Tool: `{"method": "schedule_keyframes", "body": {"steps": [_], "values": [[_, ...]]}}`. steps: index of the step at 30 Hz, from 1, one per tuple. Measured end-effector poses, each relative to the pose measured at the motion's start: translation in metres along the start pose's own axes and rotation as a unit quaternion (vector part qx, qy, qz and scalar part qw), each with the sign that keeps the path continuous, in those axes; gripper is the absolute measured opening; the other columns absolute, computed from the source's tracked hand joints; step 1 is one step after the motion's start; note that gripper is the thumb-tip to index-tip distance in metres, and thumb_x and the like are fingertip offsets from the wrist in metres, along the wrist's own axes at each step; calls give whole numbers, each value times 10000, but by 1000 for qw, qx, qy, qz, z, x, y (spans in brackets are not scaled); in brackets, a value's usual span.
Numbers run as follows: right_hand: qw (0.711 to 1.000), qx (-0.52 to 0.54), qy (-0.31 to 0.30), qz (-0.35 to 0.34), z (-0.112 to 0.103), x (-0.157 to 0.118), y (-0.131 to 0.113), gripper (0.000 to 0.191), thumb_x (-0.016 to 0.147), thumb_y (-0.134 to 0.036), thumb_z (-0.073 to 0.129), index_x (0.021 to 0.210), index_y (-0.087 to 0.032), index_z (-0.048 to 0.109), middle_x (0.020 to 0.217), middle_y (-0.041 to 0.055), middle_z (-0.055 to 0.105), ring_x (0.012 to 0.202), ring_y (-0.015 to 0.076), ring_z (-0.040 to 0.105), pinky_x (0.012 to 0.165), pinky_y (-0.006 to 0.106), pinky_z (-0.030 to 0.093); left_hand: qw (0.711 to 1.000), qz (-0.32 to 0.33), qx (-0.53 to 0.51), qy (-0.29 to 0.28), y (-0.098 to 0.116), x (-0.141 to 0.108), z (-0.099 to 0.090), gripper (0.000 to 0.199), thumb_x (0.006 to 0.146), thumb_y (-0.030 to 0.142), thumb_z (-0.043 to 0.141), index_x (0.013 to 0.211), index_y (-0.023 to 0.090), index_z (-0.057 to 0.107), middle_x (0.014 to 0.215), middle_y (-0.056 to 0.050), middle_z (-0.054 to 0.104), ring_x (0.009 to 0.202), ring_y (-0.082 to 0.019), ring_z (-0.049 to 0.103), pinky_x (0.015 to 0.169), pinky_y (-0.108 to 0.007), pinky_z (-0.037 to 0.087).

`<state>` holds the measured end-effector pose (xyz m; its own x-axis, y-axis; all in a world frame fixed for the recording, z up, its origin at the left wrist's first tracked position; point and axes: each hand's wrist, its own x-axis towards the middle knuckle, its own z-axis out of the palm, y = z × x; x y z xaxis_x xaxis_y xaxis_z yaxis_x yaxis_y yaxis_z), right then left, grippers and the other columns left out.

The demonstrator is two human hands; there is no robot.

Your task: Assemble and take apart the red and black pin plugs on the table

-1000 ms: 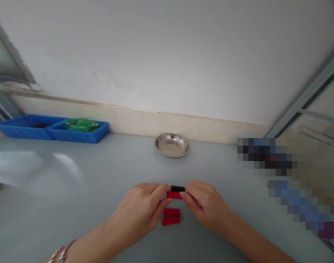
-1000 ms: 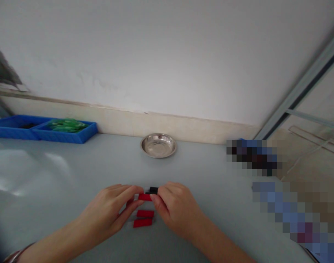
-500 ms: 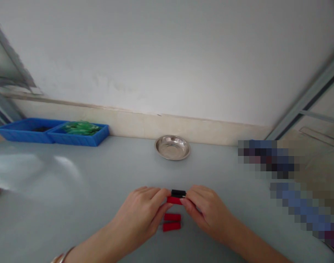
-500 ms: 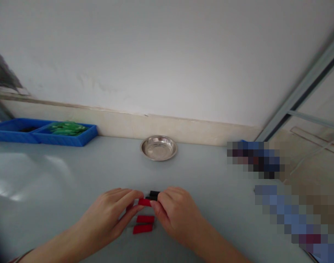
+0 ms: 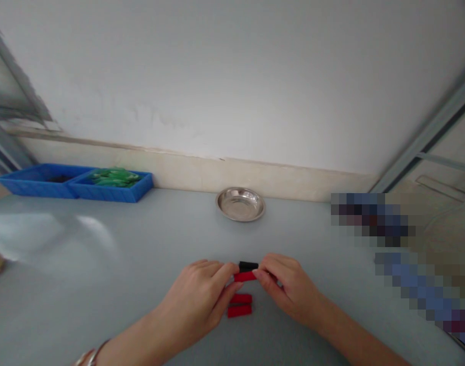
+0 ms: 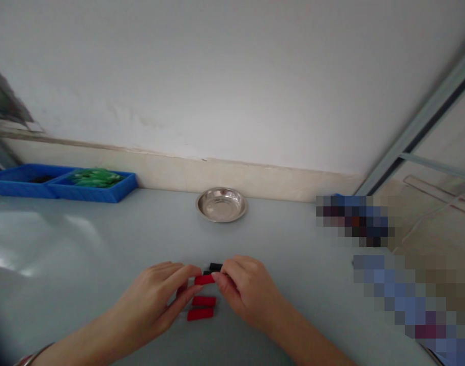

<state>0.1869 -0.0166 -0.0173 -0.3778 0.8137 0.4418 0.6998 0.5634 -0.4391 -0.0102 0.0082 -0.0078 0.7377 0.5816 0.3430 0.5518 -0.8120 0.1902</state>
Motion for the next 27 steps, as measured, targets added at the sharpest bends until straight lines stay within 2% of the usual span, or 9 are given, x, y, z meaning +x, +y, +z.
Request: {"method": "schedule_keyframes", "body": {"steps": [6, 10, 19, 27], "values": [[998, 43, 35, 0, 1, -1, 0, 353, 931, -309, 346, 625, -172, 458, 564, -8, 482, 532, 98, 428, 524, 219, 314, 1000, 10, 2, 5, 2, 1, -2, 197, 913, 231, 340, 835, 180, 513, 652, -12, 605, 558, -165, 563, 532, -262, 400], [996, 88, 23, 17, -1, -1, 2, 318, 924, -318, 373, 659, -174, 476, 584, -13, 500, 542, 95, 444, 533, 209, 329, 1000, 7, 4, 9, 3, 1, -4, 216, 925, 244, 326, 818, 185, 504, 644, -6, 599, 560, -156, 556, 540, -254, 389], [990, 125, -27, 64, -5, 1, 6, 138, 873, -252, 496, 794, -162, 563, 661, -6, 581, 593, 100, 496, 568, 199, 357, 996, -54, 23, -64, 0, 5, -3, 211, 933, 260, 344, 841, 183, 518, 699, -16, 618, 612, -163, 579, 555, -250, 385], [975, 195, -10, 107, -4, 2, 8, 93, 813, -238, 562, 802, -156, 604, 667, 3, 627, 559, 99, 501, 542, 206, 381, 994, -70, 13, -84, 1, 5, -4, 220, 935, 253, 333, 844, 182, 521, 720, -27, 621, 636, -171, 584, 578, -254, 396]]}}
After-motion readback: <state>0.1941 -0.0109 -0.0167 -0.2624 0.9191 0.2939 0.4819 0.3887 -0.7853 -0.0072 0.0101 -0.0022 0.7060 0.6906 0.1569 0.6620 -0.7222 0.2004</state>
